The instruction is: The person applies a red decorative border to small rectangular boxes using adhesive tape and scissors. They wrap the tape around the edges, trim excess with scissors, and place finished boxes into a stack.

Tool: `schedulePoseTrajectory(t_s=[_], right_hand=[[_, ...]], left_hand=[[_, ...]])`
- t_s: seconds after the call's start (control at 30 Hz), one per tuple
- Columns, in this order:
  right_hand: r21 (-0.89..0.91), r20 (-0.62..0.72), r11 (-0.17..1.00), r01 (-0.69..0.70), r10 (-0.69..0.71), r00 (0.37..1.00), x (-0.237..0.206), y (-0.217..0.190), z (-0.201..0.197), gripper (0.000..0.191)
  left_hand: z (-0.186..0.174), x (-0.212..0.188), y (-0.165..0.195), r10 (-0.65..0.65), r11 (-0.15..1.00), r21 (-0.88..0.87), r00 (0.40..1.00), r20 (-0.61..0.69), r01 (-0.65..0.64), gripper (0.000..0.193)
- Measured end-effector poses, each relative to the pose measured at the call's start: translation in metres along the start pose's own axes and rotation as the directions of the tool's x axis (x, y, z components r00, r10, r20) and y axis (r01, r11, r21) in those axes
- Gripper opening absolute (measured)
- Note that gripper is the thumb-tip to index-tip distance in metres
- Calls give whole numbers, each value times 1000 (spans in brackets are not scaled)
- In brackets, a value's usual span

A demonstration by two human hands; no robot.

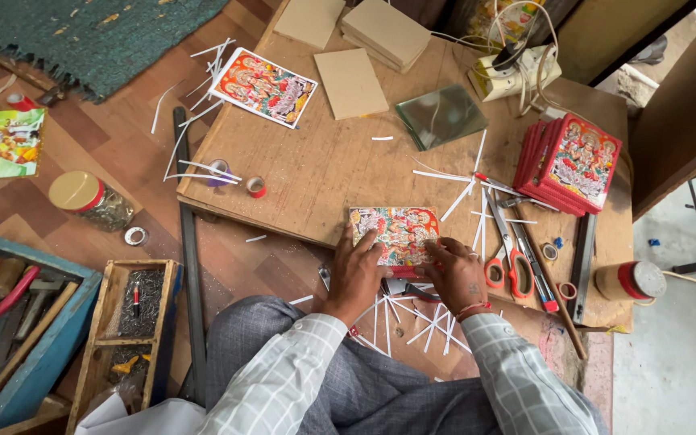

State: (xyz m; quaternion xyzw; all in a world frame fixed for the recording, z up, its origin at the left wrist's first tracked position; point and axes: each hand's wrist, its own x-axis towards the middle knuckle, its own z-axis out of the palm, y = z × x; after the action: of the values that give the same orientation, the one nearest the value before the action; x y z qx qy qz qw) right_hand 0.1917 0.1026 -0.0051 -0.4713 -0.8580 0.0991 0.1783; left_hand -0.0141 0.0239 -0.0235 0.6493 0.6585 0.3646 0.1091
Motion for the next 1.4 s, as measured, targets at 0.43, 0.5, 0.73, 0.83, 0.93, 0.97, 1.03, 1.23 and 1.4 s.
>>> schedulePoseTrajectory(t_s=[0.43,0.5,0.73,0.83,0.93,0.97,1.03,1.23,1.4], right_hand=[[9,27,997,75,-76,997,-1,6,3,44],[17,22,997,80,-80,997,-1,8,5,45],[32,-28,999,42,-41,999,-1,5,9,52],[18,-37,999,42,-42,998,-2,3,9,51],[-8,-48,998,55,-56,997,-3,3,13,50],[-14,-51,998,57,-58,997,-3,3,15,50],[-20,-50,998,67,-68,996,-4,6,19,50],[-27,-58,993,116,-118,991,-6,12,22,52],[-46,-75,989,141,-144,987,-5,9,21,49]], left_hand=[[6,-3,-4,5,1000,-1,1000,2,-5,46],[7,-3,-4,13,1000,10,1000,-2,-13,44],[6,-3,-3,4,1000,-2,1000,13,-4,43],[5,-3,-2,2,1000,-11,1000,19,-2,43],[4,-4,-1,4,1000,-16,999,42,-4,45],[4,-4,-2,8,1000,-12,1000,27,-7,44],[6,-5,-4,20,1000,-7,1000,5,-20,41],[8,-7,-7,32,999,-5,999,31,-32,40],[-17,8,10,15,998,66,998,56,-19,39]])
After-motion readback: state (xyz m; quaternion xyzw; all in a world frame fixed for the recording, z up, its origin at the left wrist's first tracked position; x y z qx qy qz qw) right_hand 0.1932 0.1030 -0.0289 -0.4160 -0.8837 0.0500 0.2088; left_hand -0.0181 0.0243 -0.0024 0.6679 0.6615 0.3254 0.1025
